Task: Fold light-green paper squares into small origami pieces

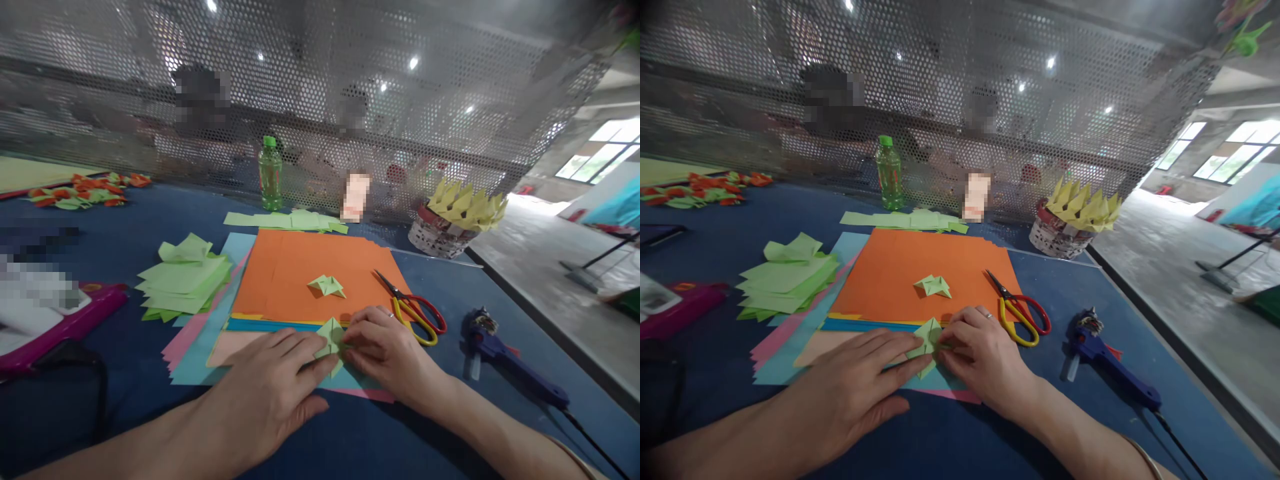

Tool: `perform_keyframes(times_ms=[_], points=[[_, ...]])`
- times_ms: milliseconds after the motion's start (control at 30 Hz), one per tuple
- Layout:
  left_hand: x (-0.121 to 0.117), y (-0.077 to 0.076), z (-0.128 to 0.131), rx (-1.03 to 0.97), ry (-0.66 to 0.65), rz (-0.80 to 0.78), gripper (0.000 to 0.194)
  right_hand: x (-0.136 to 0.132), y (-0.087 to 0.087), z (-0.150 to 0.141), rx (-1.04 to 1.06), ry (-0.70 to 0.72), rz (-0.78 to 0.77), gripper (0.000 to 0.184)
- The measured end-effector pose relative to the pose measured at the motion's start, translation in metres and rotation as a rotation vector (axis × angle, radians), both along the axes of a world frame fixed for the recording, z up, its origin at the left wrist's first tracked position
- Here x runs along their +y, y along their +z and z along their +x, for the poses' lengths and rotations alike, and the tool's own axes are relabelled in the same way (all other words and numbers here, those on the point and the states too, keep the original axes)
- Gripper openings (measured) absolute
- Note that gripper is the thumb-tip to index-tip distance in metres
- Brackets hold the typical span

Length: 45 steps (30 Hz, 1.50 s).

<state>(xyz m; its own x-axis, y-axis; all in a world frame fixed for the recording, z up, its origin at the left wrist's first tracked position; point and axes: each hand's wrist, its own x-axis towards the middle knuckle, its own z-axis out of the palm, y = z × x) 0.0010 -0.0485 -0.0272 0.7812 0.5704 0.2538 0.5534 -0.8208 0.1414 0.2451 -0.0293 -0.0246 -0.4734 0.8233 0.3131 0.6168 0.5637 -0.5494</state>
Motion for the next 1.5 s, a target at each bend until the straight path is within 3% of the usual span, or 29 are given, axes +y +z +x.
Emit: perform_keyframes(times_ms=[167,333,700,833,933,1033,1133,1333,1500], points=[[0.001,0.0,0.001,0.002,-0.004,-0.003,0.036,0.0,0.0,0.0,0.015,0.036,0.043,0.012],[0.002,0.002,0.0,-0.011,-0.023,-0.004,0.033,0.0,-0.001,-0.001,0.006,0.043,0.085,0.035],[0.0,0.003,-0.001,-0.028,-0.013,0.003,0.034,-0.001,-0.001,0.0,-0.016,0.06,0.046,0.026],[0.001,0.002,-0.003,-0.057,-0.012,0.013,0.032,0.0,0.002,0.002,-0.022,0.083,0.057,0.04],[0.001,0.001,-0.004,-0.1,-0.004,0.051,0.031,0.001,0.006,0.003,-0.122,0.132,0.064,0.063],[0.001,0.0,-0.005,-0.146,-0.007,0.082,0.032,0.003,0.009,0.003,-0.229,0.167,0.073,0.07],[0.001,0.0,-0.006,-0.153,-0.022,0.082,0.033,0.007,0.009,0.004,-0.238,0.199,0.078,0.064],[0.002,0.001,-0.006,-0.145,-0.018,0.049,0.032,0.017,0.004,0.006,-0.13,0.193,0.141,0.026],[0.004,0.003,-0.006,-0.151,-0.01,0.073,0.03,0.018,0.007,0.006,-0.093,0.217,0.185,0.021]])
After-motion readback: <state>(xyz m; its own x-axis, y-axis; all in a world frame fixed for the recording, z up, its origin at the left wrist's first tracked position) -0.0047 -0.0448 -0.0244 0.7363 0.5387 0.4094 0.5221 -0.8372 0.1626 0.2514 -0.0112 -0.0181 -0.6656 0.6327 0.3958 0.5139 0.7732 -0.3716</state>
